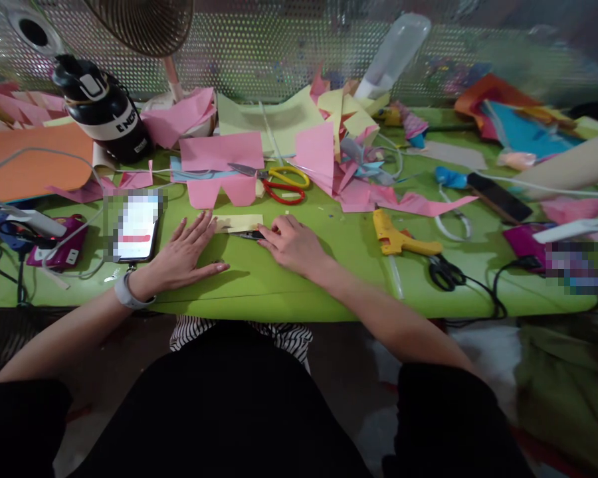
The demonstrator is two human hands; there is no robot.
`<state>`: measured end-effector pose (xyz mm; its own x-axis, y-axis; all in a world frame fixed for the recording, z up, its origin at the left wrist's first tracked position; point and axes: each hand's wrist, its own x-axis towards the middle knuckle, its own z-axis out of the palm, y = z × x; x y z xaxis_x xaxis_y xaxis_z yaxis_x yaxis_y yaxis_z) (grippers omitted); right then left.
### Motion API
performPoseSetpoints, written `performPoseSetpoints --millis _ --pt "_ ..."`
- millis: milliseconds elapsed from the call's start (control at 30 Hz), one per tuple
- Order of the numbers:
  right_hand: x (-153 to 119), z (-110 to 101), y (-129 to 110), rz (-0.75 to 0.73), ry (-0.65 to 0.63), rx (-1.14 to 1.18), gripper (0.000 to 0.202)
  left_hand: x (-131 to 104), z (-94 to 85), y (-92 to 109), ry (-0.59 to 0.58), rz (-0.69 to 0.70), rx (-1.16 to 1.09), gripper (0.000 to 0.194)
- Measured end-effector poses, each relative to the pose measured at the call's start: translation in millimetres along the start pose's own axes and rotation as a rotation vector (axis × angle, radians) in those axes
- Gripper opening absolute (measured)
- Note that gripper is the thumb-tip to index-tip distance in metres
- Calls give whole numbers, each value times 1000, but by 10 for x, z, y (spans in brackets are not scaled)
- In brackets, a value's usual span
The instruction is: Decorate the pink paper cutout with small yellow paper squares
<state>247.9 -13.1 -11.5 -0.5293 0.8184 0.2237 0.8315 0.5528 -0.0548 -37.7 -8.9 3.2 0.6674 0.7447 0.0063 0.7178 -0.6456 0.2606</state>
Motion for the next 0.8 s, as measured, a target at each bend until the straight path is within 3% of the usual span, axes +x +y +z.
performPoseSetpoints --millis 267,800 --pt "57 50 -84 -15 16 -86 46 -48 46 -13 -10 -19 55 103" --pt "84 9 -160 0 -22 -34 45 -55 62 -10 7 -10 60 104"
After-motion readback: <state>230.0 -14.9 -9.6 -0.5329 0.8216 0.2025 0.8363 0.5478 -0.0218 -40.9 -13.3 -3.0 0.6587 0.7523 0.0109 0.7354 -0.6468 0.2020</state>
